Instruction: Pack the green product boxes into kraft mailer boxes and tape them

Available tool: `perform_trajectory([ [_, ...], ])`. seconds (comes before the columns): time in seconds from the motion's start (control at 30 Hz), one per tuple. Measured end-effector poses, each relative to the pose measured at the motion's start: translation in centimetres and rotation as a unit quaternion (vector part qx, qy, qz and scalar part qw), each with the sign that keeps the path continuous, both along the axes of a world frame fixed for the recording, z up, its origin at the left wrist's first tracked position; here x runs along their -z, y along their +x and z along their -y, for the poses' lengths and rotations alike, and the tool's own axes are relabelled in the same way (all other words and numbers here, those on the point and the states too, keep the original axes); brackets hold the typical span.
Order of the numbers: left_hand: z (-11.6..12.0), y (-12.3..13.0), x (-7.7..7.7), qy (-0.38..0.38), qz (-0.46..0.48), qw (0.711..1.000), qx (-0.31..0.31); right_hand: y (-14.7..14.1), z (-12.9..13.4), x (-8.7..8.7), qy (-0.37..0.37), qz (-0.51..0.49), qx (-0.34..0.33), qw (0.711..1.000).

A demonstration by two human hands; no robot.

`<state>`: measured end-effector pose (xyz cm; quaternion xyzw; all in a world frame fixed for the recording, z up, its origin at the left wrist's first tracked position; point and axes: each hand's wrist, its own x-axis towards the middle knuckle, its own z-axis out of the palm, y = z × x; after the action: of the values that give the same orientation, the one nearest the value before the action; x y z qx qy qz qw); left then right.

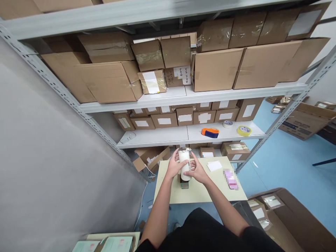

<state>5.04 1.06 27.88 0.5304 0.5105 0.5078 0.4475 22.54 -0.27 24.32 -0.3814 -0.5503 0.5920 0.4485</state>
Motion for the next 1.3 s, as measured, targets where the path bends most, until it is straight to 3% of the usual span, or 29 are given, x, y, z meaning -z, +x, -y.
perform_trajectory([
  [0.1, -0.6, 1.1, 0.1, -0.030, 0.029, 0.998, -0.039, 0.4, 0.0, -0.6, 0.011, -0.003, -0.017, 1.000],
  [0.2, -0.9, 1.7, 0.0, -0.028, 0.076, 0.996, -0.034, 0.9, -0.1, -1.1, -0.001, -0.041, -0.064, 0.997],
  [0.37, -1.1, 1.7, -0.8, -0.030, 0.099, 0.995, 0.002, 1.2, -0.1, -1.0, 0.004, -0.032, -0.013, 0.999],
  [0.53, -1.0, 1.7, -1.5, -0.053, 0.156, 0.986, 0.003, 1.3, 0.2, -1.1, -0.016, -0.068, -0.083, 0.994],
  [0.67, -1.0, 2.0, -1.6, -0.047, 0.148, 0.988, -0.008, 1.4, 0.4, -1.2, -0.026, -0.078, -0.056, 0.995],
  [0.83, -0.8, 2.2, -1.5, -0.042, 0.173, 0.984, -0.025, 1.6, 0.6, -1.0, -0.034, -0.083, -0.087, 0.992],
  [1.0, -0.3, 2.3, -1.4, -0.038, 0.158, 0.986, -0.033, 1.3, 0.8, -0.5, 0.020, -0.020, 0.001, 1.000],
  [1.17, -0.1, 2.2, -1.5, -0.052, 0.205, 0.977, -0.004, 1.1, 1.2, -0.7, 0.044, 0.041, 0.003, 0.998],
  [1.3, -0.1, 1.9, -1.7, -0.022, 0.191, 0.981, -0.025, 0.9, 1.5, -1.1, 0.063, 0.084, 0.029, 0.994],
])
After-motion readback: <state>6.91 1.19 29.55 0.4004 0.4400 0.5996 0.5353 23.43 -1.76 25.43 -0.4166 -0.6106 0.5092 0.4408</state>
